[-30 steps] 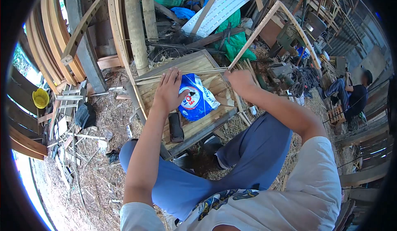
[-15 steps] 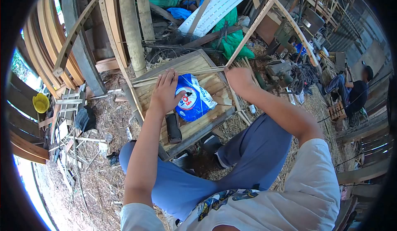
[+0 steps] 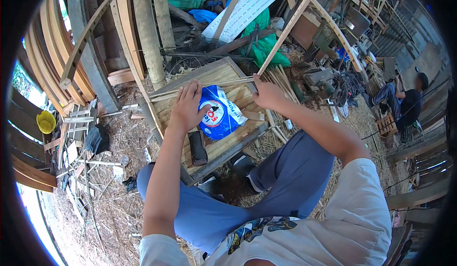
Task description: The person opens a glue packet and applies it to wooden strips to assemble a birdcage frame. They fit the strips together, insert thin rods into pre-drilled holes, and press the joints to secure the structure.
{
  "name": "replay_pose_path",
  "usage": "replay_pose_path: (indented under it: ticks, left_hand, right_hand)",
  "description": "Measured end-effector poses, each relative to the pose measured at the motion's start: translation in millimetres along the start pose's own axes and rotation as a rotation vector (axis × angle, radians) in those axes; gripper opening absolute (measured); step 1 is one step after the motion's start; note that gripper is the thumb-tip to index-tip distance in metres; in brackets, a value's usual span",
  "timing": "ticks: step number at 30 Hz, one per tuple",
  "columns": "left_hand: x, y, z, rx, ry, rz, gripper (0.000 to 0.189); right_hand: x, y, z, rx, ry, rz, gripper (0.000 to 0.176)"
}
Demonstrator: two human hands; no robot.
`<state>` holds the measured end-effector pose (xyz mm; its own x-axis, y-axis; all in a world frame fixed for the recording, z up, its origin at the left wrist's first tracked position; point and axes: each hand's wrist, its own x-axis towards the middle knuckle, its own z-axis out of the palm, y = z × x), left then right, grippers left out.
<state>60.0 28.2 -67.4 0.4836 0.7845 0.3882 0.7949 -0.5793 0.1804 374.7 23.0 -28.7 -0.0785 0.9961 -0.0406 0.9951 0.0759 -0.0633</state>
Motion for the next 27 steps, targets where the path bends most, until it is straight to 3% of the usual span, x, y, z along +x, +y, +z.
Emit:
replay_pose_path:
  ticks: [7, 27]
  left_hand:
    - [-0.8, -0.7, 0.3, 0.007, -0.017, -0.006, 0.077]
    - [-2.1, -3.7, 1.8, -0.009, -0.016, 0.021, 0.075]
  right_hand:
    - [-0.6, 5.7, -6.7, 0.218, -0.005, 0.014, 0.076]
    - [-9.7, 4.2, -12.3, 0.074, -0.097, 0.0, 0.08]
